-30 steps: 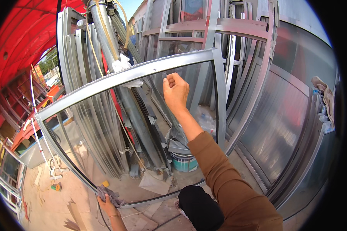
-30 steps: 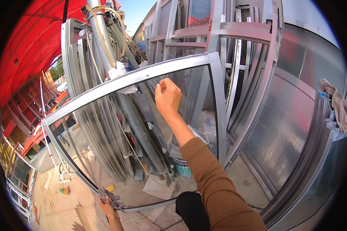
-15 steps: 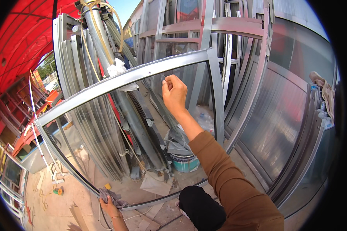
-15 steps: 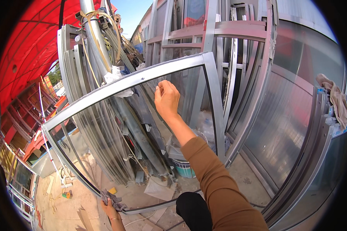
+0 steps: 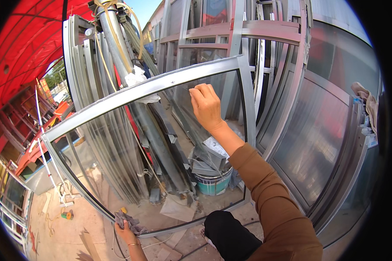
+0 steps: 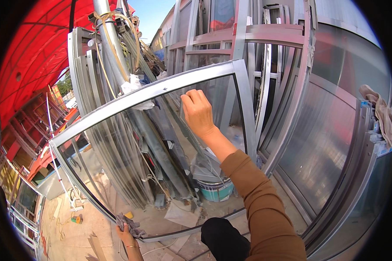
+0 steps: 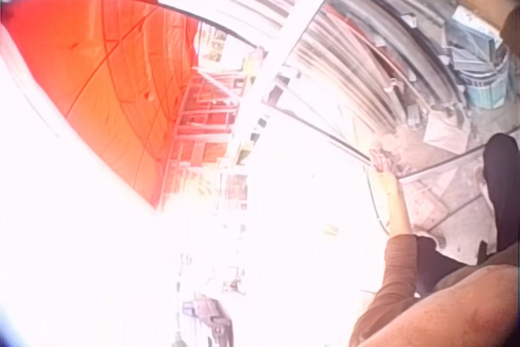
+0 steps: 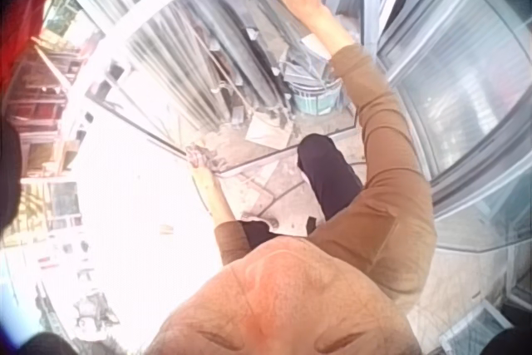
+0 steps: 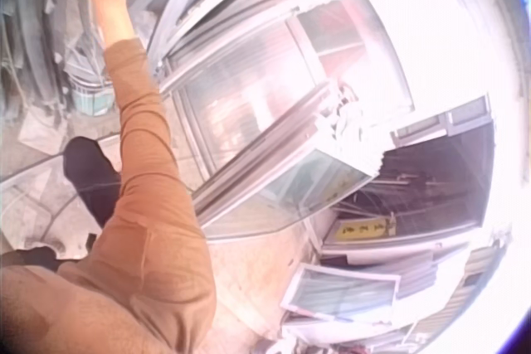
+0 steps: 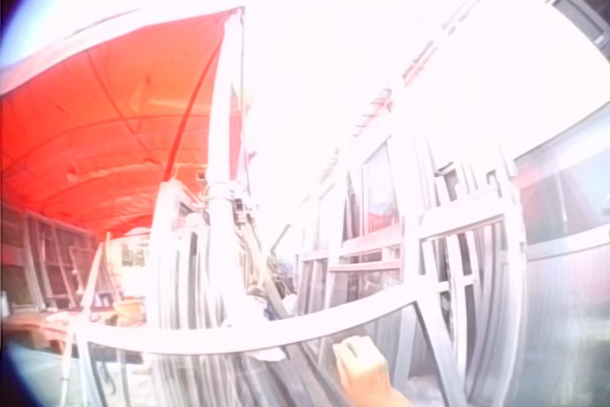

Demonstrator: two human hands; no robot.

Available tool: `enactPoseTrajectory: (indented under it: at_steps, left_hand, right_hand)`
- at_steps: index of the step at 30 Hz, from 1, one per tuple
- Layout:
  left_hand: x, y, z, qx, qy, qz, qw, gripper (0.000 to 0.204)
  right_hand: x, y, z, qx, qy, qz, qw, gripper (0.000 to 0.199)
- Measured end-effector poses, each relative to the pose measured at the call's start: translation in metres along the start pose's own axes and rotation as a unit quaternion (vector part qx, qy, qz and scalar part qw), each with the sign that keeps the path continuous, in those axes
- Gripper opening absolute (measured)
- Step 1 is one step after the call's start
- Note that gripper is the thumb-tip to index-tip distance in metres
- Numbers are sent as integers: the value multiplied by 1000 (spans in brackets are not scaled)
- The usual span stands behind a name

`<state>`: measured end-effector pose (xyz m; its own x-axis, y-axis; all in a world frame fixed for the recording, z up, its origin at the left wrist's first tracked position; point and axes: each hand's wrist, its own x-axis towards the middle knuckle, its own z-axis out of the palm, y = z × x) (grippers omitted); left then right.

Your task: The person cleans a window frame by wiping the glass and frame with a cloth and scraping residue with a utility knife. They flip the frame to clean both sides and continue wiping and scraping along the edges.

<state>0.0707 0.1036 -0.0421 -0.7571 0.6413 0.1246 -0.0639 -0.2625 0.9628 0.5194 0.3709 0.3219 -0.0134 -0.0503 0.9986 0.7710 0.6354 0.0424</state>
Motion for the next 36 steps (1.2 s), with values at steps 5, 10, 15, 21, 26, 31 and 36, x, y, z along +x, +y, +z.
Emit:
enactPoseTrajectory:
  at_steps: [5,10,15,21,26,31,36]
  left_hand:
    - [-5,10,5,-17,7,-13,1000,35]
    - [-8,16,9,-24,-3,-17,1000,36]
    - [-5,12,9,-18,-7,-13,1000,35]
    - [-3,8,9,-2,-7,-25,1000,37]
    - [-3,6,7,6,-6,-22,1000,36]
    - [-2,3,3,-6,-30,-7,1000,32]
    - [-2,2,3,3,-29,-2,1000,33]
  right_hand:
    - [9,22,-6,-10,-58,-146,987,25]
    - [22,33,-9,-30,-86,-205,974,26]
    - [32,37,-12,-40,-97,-265,959,23]
    - [37,41,-10,-61,-108,-297,947,14]
    - [39,43,-11,-62,-122,-308,941,12]
    - [40,44,-11,-64,-126,-300,943,11]
    - [38,44,-11,-71,-113,-312,941,12]
